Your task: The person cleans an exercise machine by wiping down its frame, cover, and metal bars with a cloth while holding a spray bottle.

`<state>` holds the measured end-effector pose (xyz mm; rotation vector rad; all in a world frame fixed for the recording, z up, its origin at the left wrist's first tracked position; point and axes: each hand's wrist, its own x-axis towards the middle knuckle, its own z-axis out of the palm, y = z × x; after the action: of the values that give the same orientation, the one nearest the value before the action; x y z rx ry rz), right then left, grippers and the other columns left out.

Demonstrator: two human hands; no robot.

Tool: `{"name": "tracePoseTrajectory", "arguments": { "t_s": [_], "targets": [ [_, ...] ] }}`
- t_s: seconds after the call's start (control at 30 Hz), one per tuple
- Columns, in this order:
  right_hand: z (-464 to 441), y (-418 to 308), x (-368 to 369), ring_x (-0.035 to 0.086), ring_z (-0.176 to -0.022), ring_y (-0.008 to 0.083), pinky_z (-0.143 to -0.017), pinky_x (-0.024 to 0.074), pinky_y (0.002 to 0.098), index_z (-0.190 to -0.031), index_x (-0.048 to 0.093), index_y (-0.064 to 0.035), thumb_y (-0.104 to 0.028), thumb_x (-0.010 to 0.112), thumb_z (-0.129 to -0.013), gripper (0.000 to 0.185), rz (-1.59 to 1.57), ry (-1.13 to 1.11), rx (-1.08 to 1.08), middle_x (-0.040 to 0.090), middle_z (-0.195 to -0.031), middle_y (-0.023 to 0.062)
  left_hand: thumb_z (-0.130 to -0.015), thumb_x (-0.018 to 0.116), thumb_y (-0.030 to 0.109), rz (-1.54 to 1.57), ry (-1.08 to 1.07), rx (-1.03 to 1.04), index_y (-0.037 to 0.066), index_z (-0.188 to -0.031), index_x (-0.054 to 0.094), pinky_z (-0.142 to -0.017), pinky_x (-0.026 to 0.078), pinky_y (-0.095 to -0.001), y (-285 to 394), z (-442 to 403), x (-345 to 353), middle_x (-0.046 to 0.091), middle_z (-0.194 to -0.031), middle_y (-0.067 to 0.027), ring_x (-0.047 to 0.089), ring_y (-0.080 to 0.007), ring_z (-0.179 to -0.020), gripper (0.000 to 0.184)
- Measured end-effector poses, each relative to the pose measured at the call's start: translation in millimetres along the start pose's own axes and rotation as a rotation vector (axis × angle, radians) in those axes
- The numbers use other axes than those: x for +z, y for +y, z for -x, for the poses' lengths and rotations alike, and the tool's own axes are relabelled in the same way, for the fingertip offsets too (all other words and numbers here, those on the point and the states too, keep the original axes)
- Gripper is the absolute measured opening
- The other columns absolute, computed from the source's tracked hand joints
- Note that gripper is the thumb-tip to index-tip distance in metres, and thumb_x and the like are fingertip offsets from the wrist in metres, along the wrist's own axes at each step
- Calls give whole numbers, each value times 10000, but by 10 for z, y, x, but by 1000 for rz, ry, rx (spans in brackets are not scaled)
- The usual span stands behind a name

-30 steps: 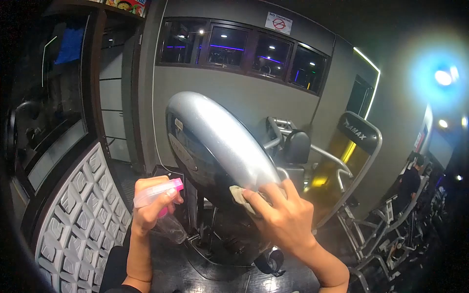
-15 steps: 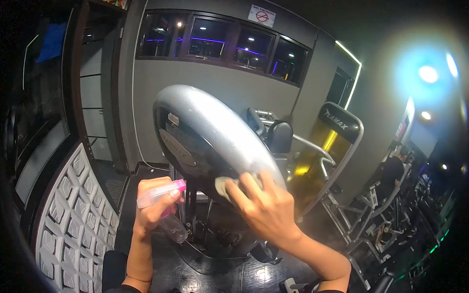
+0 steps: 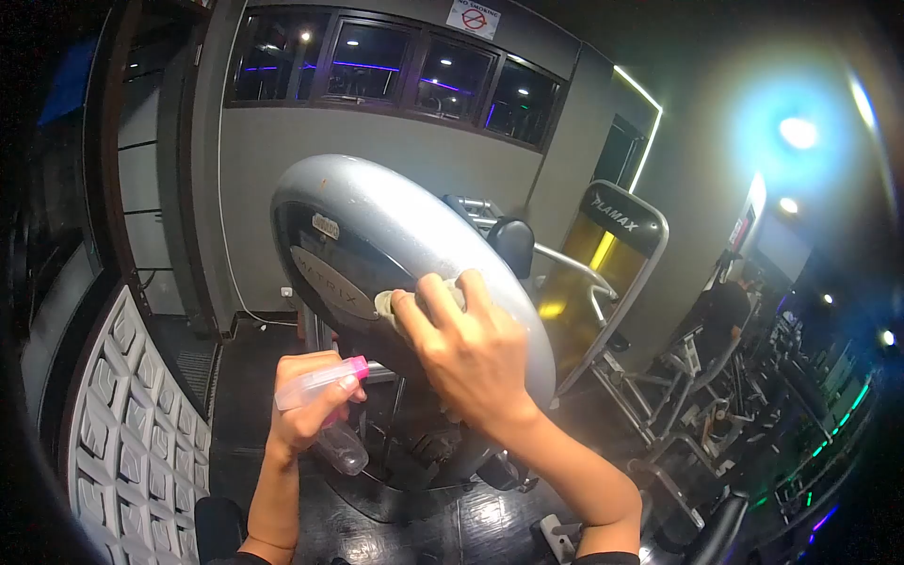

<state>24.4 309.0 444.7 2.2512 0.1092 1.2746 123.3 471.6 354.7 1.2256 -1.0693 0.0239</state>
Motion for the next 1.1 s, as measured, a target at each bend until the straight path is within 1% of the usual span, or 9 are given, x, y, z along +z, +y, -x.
{"name": "tracePoseTrajectory", "arguments": {
  "t_s": [0.13, 0.33, 0.47, 0.57, 0.67, 0.73, 0.9, 1.03, 1.1],
  "targets": [
    [293, -24, -85, 573, -867, 197, -610, 505, 272, -1032, 694, -173, -162, 634, -718, 320, 5, -76, -78, 584, -953, -8, -800, 654, 130, 42, -5, -42, -42, -756, 687, -500, 416, -279, -73, 42, -82, 625, -642, -98, 570, -154, -522, 181],
    [879, 167, -324, 566, -754, 201, -572, 497, 278, -1018, 741, -257, -200, 743, -644, 378, 73, -105, 29, 625, -880, -31, -798, 658, 129, 66, 4, -64, -44, -753, 686, -503, 407, -275, -162, 34, -186, 625, -638, -100, 556, -149, -515, 181],
    [790, 138, -303, 552, -804, 204, -573, 499, 283, -1013, 741, -278, -176, 733, -648, 379, 100, -41, 115, 621, -957, -45, -800, 647, 171, 59, 8, -39, -39, -717, 679, -483, 409, -265, -158, 28, -185, 623, -632, -95, 561, -140, -498, 228],
    [497, -15, -101, 542, -835, 207, -642, 510, 310, -967, 743, -278, -121, 769, -587, 411, 55, 64, 104, 598, -949, -41, -803, 635, 212, 52, 15, -57, -35, -683, 674, -448, 405, -251, -170, 38, -154, 616, -624, -88, 555, -124, -463, 277],
    [253, -183, 33, 559, -884, 211, -671, 511, 304, -988, 731, -198, -181, 680, -686, 306, 55, 48, 55, 625, -1019, -21, -807, 645, 173, 76, -5, -63, -38, -713, 681, -491, 418, -264, -183, 68, -175, 628, -636, -94, 567, -138, -499, 234],
    [221, -248, 27, 562, -901, 218, -696, 505, 315, -979, 727, -178, -167, 665, -681, 305, 55, 14, 65, 620, -1043, -11, -810, 657, 135, 101, -24, -62, -40, -741, 688, -532, 433, -277, -183, 77, -213, 641, -649, -99, 582, -153, -535, 191],
    [549, -257, -83, 564, -908, 228, -716, 500, 338, -990, 729, -185, -163, 663, -671, 326, 71, -47, 35, 621, -1058, -12, -812, 675, 138, 78, -47, -93, -40, -730, 687, -477, 408, -259, -206, 106, -339, 633, -635, -86, 563, -119, -496, 196],
    [985, -246, -130, 523, -895, 243, -704, 506, 339, -932, 747, -274, -100, 765, -568, 404, 61, -83, 232, 582, -979, -20, -812, 674, 141, 72, -52, -45, -35, -713, 686, -474, 399, -259, -292, 89, -407, 621, -618, -81, 557, -119, -493, 202],
    [1124, -250, -149, 525, -844, 214, -680, 492, 312, -957, 758, -291, -182, 733, -600, 374, 95, -52, 350, 606, -967, -63, -795, 628, 206, 40, -40, -72, -34, -679, 674, -461, 389, -257, -304, 74, -394, 604, -600, -86, 540, -124, -459, 270]
  ]
}}
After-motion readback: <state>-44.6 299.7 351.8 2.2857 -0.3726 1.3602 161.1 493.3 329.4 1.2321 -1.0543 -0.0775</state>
